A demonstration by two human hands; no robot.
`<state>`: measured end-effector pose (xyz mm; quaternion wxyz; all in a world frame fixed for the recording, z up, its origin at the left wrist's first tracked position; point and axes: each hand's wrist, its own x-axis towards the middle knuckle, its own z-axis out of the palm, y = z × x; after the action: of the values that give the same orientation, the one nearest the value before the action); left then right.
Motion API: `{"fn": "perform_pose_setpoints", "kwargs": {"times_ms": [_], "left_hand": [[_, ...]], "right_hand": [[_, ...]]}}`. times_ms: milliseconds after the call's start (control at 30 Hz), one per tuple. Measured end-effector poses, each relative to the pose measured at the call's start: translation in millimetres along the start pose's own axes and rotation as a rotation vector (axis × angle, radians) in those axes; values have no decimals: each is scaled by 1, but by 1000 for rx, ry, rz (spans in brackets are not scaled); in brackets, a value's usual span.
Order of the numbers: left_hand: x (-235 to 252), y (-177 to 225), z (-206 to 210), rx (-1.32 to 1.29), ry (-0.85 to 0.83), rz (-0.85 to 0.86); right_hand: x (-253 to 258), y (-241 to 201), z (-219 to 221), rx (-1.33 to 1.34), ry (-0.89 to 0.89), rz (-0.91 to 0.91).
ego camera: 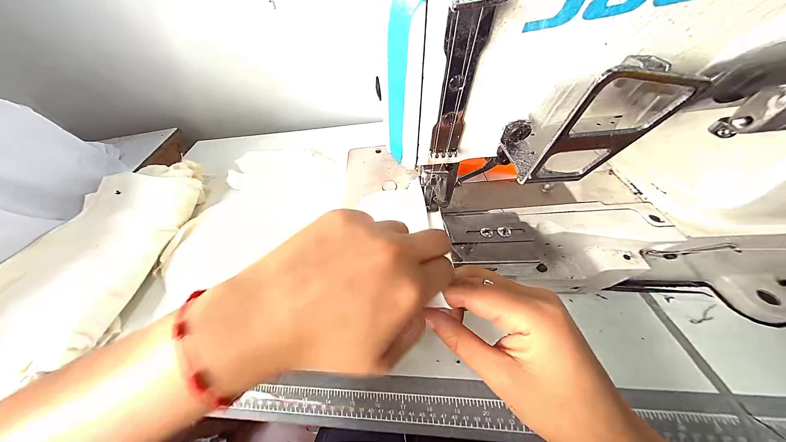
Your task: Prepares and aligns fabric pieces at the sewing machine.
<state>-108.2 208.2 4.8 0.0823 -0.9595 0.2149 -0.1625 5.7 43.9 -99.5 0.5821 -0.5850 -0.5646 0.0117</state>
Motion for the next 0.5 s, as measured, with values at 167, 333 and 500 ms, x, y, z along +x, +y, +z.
{"fn": "perform_pose_setpoints", "kwargs": {"times_ms": [167, 333, 500], "left_hand": [[11, -22, 8, 88, -13, 32], [5, -18, 8, -24, 63, 90], [4, -28, 12, 45, 69, 26]], "right_hand": [[2, 8, 1, 31, -10, 7], [4, 8, -1, 30, -14, -22], [3, 7, -4, 10, -34, -11]]}}
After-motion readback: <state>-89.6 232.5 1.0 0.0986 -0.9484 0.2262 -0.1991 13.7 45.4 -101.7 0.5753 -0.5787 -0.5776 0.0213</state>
